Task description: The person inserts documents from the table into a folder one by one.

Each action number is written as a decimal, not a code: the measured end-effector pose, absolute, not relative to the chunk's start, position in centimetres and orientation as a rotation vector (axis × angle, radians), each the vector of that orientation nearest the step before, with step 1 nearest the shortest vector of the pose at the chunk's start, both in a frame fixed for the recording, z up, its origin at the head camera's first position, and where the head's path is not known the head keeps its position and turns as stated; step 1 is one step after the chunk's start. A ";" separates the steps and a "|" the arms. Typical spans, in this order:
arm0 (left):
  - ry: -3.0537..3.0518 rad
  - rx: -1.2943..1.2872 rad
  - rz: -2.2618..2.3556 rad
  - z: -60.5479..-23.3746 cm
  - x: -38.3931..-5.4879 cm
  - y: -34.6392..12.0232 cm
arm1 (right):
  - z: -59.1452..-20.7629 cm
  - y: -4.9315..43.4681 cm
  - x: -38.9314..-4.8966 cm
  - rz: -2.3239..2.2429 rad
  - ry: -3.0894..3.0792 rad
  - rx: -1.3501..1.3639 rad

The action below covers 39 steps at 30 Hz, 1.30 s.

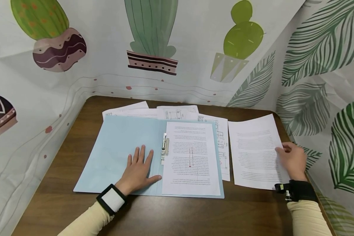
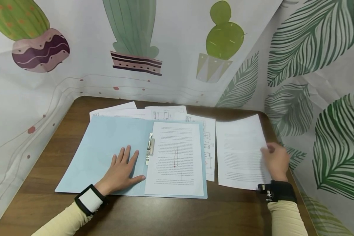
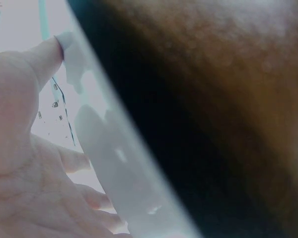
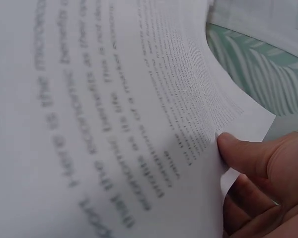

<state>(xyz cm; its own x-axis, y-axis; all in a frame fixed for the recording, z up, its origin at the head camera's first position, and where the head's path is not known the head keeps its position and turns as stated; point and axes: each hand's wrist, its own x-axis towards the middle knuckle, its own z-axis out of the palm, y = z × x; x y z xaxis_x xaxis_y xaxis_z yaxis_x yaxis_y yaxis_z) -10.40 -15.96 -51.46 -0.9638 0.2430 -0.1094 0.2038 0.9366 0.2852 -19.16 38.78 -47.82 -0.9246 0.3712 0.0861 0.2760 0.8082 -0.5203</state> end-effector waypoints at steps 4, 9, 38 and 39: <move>2.949 0.338 0.417 -51.4 -10.4 -15.9 | -46.5 38.7 -19.0 0.762 -2.725 -0.449; 2.942 0.332 0.419 -51.3 -10.4 -15.9 | -44.6 38.6 -18.9 0.754 -2.650 -0.410; 2.938 0.333 0.412 -51.3 -10.3 -15.8 | -38.4 40.1 -18.1 0.883 -2.509 -0.605; 2.940 0.331 0.412 -51.2 -10.3 -15.8 | -38.4 40.0 -18.1 0.899 -2.507 -0.609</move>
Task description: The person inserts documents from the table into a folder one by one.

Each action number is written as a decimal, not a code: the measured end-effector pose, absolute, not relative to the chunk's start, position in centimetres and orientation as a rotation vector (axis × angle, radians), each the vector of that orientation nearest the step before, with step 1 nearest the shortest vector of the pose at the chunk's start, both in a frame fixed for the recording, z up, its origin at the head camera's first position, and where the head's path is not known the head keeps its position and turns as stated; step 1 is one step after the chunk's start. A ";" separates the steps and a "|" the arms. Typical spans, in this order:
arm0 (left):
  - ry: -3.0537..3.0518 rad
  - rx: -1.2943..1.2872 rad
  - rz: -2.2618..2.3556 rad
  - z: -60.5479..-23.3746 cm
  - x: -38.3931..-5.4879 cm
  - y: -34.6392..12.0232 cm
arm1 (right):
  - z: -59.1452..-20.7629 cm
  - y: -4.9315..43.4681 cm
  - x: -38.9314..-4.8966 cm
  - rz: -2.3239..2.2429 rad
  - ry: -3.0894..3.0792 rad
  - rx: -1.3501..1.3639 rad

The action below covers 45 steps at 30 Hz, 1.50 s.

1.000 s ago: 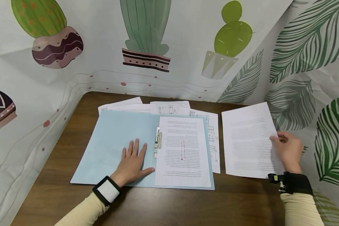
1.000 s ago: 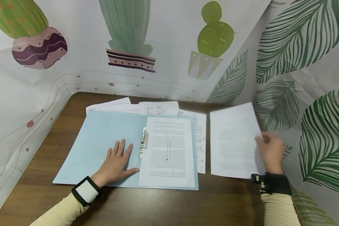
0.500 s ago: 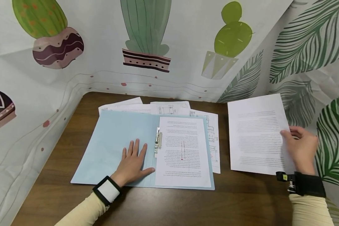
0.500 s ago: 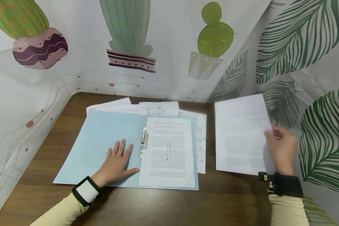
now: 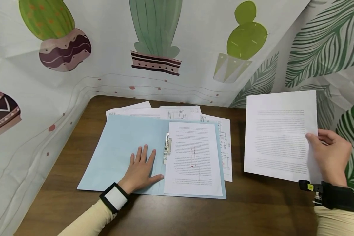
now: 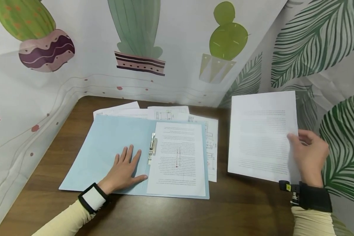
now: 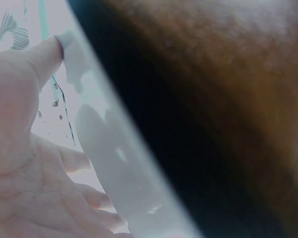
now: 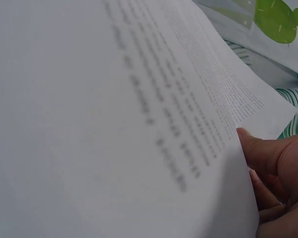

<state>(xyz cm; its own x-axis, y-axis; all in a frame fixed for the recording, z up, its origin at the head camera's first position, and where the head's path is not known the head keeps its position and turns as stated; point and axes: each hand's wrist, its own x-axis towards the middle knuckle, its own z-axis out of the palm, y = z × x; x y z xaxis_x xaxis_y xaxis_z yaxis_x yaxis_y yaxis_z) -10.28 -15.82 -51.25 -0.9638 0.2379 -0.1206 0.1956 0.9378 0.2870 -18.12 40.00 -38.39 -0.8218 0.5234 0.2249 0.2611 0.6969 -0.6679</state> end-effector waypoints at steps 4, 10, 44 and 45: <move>2.948 0.338 0.412 -51.2 -10.3 -15.9 | -38.3 39.8 -18.2 0.946 -2.500 -0.617; 2.946 0.337 0.431 -51.3 -10.3 -16.0 | -38.7 39.7 -18.3 1.038 -2.534 -0.608; 2.940 0.323 0.424 -51.1 -10.2 -15.8 | -45.7 30.9 -18.7 1.512 -2.611 -0.538; 2.940 0.325 0.422 -51.1 -10.3 -15.8 | -45.8 30.5 -18.7 1.525 -2.610 -0.533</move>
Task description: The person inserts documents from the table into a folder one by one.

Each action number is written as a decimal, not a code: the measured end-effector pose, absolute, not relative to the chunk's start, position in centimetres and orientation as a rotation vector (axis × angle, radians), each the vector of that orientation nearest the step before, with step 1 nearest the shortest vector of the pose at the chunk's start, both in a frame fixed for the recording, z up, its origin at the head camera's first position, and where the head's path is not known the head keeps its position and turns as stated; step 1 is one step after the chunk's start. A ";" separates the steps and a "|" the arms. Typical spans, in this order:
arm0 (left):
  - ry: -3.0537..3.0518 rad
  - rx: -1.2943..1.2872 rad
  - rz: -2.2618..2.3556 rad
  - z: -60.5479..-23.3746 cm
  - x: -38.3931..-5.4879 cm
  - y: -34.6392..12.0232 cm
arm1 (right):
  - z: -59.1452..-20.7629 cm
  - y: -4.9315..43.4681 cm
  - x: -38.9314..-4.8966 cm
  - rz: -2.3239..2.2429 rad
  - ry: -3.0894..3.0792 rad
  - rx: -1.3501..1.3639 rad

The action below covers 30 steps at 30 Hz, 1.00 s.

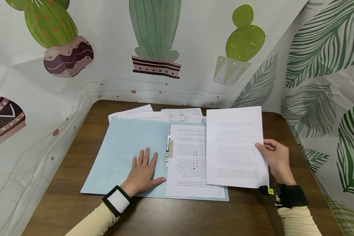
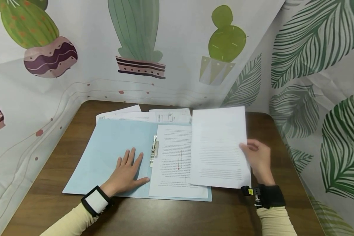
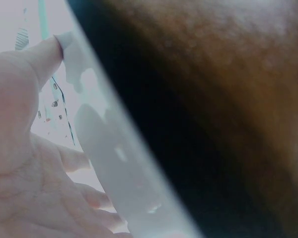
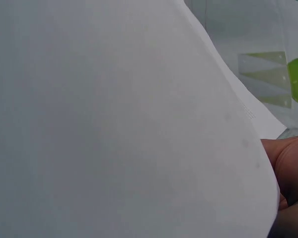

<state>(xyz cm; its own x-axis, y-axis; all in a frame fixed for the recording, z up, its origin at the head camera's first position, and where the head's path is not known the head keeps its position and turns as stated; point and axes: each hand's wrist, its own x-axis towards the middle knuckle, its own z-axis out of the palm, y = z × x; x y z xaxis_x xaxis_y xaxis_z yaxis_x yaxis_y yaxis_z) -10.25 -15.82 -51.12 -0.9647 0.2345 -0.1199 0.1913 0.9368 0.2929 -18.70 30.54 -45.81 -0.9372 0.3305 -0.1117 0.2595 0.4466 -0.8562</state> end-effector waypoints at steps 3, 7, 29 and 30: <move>2.939 0.330 0.421 -51.2 -10.3 -15.9 | -46.1 29.7 -18.7 1.547 -2.619 -0.514; 2.943 0.334 0.424 -51.2 -10.2 -15.9 | -46.5 28.6 -18.7 1.576 -2.631 -0.498; 2.936 0.335 0.429 -51.4 -10.2 -16.0 | -49.2 22.2 -18.6 1.646 -2.682 -0.452; 2.937 0.336 0.427 -51.4 -10.2 -16.0 | -49.3 22.0 -18.6 1.644 -2.684 -0.450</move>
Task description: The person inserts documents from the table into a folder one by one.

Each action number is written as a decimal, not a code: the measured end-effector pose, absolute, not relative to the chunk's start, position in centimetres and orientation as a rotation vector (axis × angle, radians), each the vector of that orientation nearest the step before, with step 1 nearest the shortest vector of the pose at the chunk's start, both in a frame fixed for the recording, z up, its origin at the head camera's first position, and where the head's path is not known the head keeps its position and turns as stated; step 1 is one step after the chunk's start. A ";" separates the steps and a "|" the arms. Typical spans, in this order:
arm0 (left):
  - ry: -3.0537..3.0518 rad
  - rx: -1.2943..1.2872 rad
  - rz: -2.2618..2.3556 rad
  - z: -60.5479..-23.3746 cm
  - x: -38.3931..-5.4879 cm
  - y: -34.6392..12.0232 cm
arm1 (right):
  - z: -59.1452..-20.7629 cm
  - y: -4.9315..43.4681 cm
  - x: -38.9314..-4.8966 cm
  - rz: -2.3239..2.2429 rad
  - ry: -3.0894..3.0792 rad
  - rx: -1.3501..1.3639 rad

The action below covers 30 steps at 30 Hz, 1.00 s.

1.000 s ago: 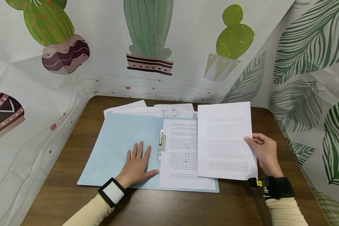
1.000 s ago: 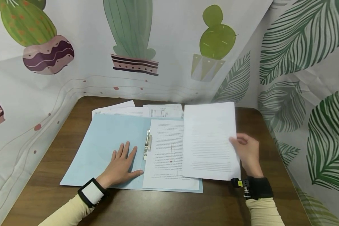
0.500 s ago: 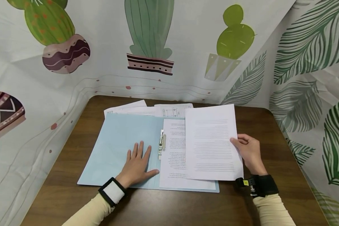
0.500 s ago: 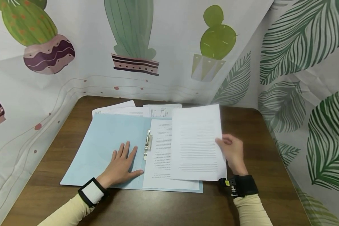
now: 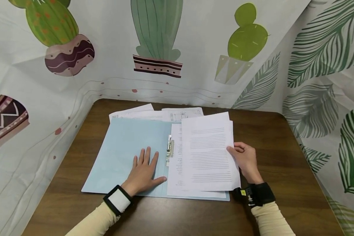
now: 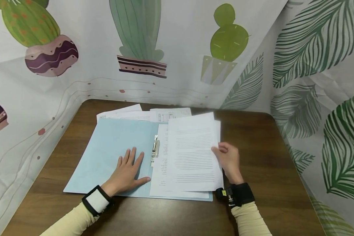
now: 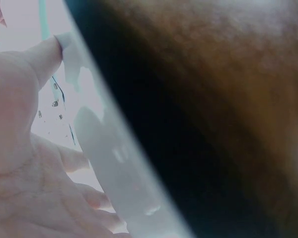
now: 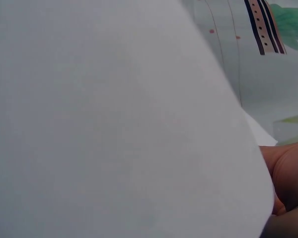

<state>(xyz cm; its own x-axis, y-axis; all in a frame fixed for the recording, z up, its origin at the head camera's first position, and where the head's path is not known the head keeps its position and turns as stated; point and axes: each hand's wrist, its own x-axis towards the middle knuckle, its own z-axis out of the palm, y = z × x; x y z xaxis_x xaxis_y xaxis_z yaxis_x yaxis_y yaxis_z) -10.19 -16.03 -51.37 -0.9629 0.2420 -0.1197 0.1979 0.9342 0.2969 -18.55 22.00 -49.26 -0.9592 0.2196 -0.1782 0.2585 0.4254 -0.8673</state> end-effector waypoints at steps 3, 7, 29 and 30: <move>2.937 0.344 0.427 -51.4 -10.2 -16.0 | -49.5 21.4 -18.4 -1.593 2.622 0.439; 2.938 0.353 0.431 -51.5 -10.2 -16.0 | -49.6 20.8 -18.2 -1.583 2.603 0.439; 2.952 0.351 0.427 -51.6 -10.3 -16.1 | -50.7 18.9 -17.2 -1.635 2.554 0.430; 2.953 0.351 0.428 -51.6 -10.3 -16.1 | -50.7 18.8 -17.2 -1.629 2.557 0.434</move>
